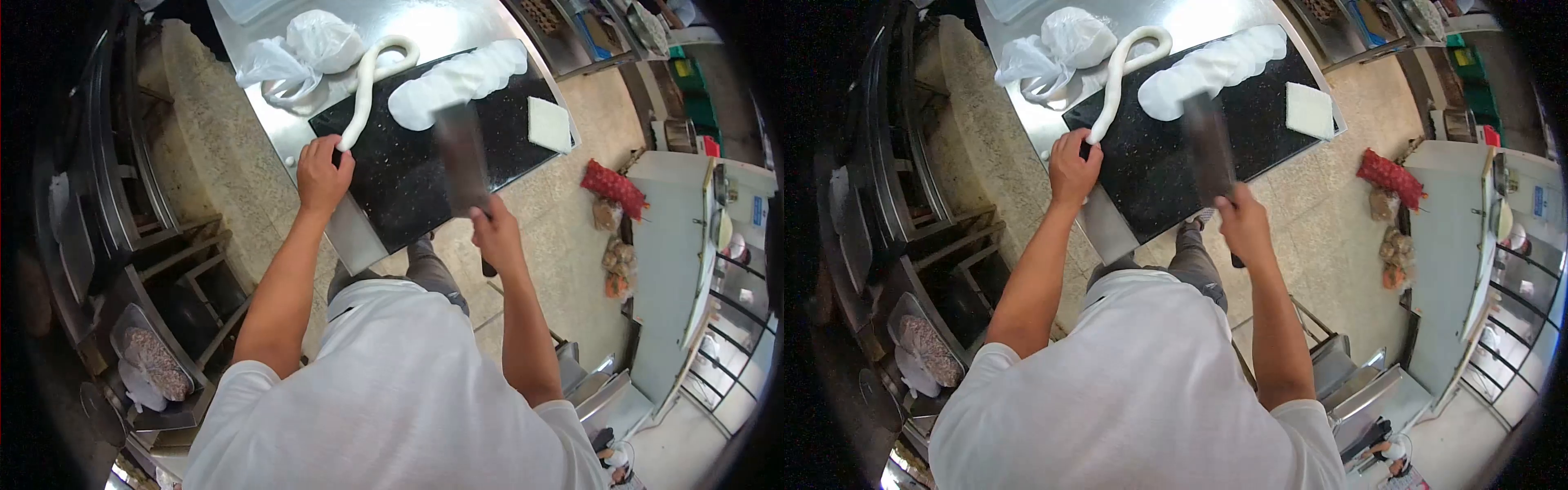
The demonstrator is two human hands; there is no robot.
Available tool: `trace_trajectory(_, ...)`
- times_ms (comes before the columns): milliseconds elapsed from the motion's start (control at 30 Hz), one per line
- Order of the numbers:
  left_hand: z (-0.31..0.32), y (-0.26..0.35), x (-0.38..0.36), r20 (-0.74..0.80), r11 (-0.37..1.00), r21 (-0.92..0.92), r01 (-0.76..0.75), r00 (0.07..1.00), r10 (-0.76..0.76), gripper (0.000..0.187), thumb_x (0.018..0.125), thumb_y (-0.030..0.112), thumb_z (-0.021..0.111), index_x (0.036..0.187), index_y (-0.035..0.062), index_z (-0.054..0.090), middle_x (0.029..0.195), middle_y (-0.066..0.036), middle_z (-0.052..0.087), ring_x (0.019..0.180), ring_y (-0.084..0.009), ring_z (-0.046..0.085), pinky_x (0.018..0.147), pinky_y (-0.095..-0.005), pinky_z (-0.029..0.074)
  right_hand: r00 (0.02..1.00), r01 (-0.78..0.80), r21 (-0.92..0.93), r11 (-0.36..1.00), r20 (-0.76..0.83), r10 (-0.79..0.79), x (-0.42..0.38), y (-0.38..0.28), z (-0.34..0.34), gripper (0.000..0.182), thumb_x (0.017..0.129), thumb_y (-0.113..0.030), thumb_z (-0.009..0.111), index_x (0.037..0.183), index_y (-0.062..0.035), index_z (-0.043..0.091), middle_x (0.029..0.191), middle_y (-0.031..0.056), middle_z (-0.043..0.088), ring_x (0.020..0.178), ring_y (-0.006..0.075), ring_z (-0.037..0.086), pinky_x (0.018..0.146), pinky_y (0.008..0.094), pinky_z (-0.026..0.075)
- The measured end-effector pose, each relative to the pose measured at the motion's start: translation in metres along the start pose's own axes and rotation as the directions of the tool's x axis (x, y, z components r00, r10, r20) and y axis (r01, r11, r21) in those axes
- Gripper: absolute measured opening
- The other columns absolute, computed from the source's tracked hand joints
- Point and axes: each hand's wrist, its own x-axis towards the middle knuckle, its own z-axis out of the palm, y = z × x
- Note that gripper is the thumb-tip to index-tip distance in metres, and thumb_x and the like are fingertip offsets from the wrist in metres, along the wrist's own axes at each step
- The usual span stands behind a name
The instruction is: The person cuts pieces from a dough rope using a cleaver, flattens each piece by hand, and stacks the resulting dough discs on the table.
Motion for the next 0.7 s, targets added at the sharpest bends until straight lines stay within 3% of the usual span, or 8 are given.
trace_trajectory(33, -0.003, -0.005, 0.001, 0.014, 0.999, -0.034, -0.001, 1.000, 0.002, 0.024, 0.082, 0.012, 0.073, 0.104, 0.0034, 0.066, 0.100, -0.016, 0.067, 0.095, -0.0385, 0.063, 0.085, -0.0470, 0.050, 0.954, 0.292, -0.341, 0.894, 0.035, -0.299, 0.000, -0.012, 0.013, 0.014, 0.098, -0.017, 0.060, 0.099, -0.0054, 0.053, 0.078, 0.0130, 0.064, 0.061, 0.0273, 0.065, 0.052, 0.0417, 0.049)
trace_trajectory(67, -0.007, -0.007, 0.004, 0.006, 0.999, -0.049, -0.006, 1.000, 0.006, 0.024, 0.082, 0.012, 0.073, 0.104, 0.0034, 0.066, 0.100, -0.016, 0.067, 0.095, -0.0385, 0.063, 0.085, -0.0470, 0.050, 0.823, 0.517, -0.614, 0.596, 0.167, -0.542, 0.000, -0.031, 0.027, 0.014, 0.098, -0.018, 0.058, 0.100, -0.0053, 0.053, 0.084, 0.0175, 0.067, 0.069, 0.0342, 0.069, 0.057, 0.0468, 0.052)
trace_trajectory(133, -0.014, -0.007, 0.009, 0.127, 0.997, -0.081, -0.010, 0.992, 0.020, 0.024, 0.082, 0.013, 0.072, 0.103, 0.0028, 0.066, 0.102, -0.016, 0.067, 0.096, -0.0386, 0.062, 0.086, -0.0468, 0.050, 0.846, 0.517, -0.644, 0.564, 0.285, -0.450, -0.007, -0.074, 0.054, 0.014, 0.100, -0.019, 0.050, 0.103, -0.0067, 0.055, 0.095, 0.0218, 0.067, 0.084, 0.0433, 0.068, 0.069, 0.0546, 0.052)
trace_trajectory(267, -0.016, -0.012, 0.005, 0.240, 1.000, -0.009, -0.017, 0.971, 0.019, 0.025, 0.082, 0.013, 0.073, 0.104, 0.0023, 0.065, 0.103, -0.017, 0.067, 0.097, -0.0386, 0.062, 0.086, -0.0474, 0.050, 0.874, 0.483, -0.712, 0.509, 0.356, -0.331, 0.003, -0.089, 0.090, 0.017, 0.102, -0.018, 0.043, 0.108, -0.0062, 0.054, 0.099, 0.0225, 0.068, 0.090, 0.0435, 0.069, 0.075, 0.0557, 0.054)
trace_trajectory(367, -0.018, -0.006, 0.010, 0.083, 0.993, -0.021, -0.112, 0.990, 0.114, 0.023, 0.084, 0.017, 0.073, 0.101, 0.0052, 0.064, 0.097, -0.015, 0.065, 0.092, -0.0373, 0.062, 0.083, -0.0465, 0.051, 0.870, 0.492, -0.710, 0.504, 0.387, -0.306, 0.022, -0.077, 0.093, 0.017, 0.101, -0.015, 0.042, 0.112, -0.0055, 0.052, 0.101, 0.0238, 0.069, 0.093, 0.0439, 0.070, 0.078, 0.0535, 0.057)
trace_trajectory(533, -0.015, -0.001, 0.015, 0.227, 0.989, -0.001, -0.146, 0.963, 0.142, 0.017, 0.088, 0.014, 0.070, 0.101, 0.0048, 0.063, 0.097, -0.015, 0.064, 0.089, -0.0382, 0.061, 0.079, -0.0491, 0.049, 0.899, 0.429, -0.682, 0.593, 0.383, -0.211, -0.003, -0.047, 0.069, 0.018, 0.100, -0.011, 0.044, 0.116, -0.0049, 0.050, 0.101, 0.0251, 0.069, 0.093, 0.0444, 0.070, 0.079, 0.0533, 0.057)
trace_trajectory(600, -0.022, 0.020, 0.020, 0.092, 0.977, -0.209, -0.035, 0.994, 0.055, 0.019, 0.090, 0.020, 0.070, 0.095, 0.0038, 0.061, 0.092, -0.015, 0.063, 0.085, -0.0386, 0.060, 0.074, -0.0508, 0.048, 0.894, 0.449, -0.634, 0.630, 0.322, -0.312, -0.009, -0.009, 0.051, 0.017, 0.098, -0.012, 0.049, 0.114, -0.0038, 0.051, 0.102, 0.0265, 0.068, 0.088, 0.0461, 0.069, 0.075, 0.0548, 0.055)
trace_trajectory(700, -0.030, 0.030, 0.000, 0.412, 0.998, 0.010, -0.055, 0.910, 0.046, 0.025, 0.092, 0.030, 0.068, 0.095, 0.0053, 0.064, 0.096, -0.017, 0.060, 0.086, -0.0391, 0.059, 0.076, -0.0505, 0.049, 0.938, 0.333, -0.436, 0.836, 0.246, -0.245, -0.039, 0.034, 0.007, 0.018, 0.095, -0.014, 0.061, 0.104, -0.0003, 0.055, 0.093, 0.0256, 0.068, 0.084, 0.0492, 0.065, 0.070, 0.0528, 0.051)
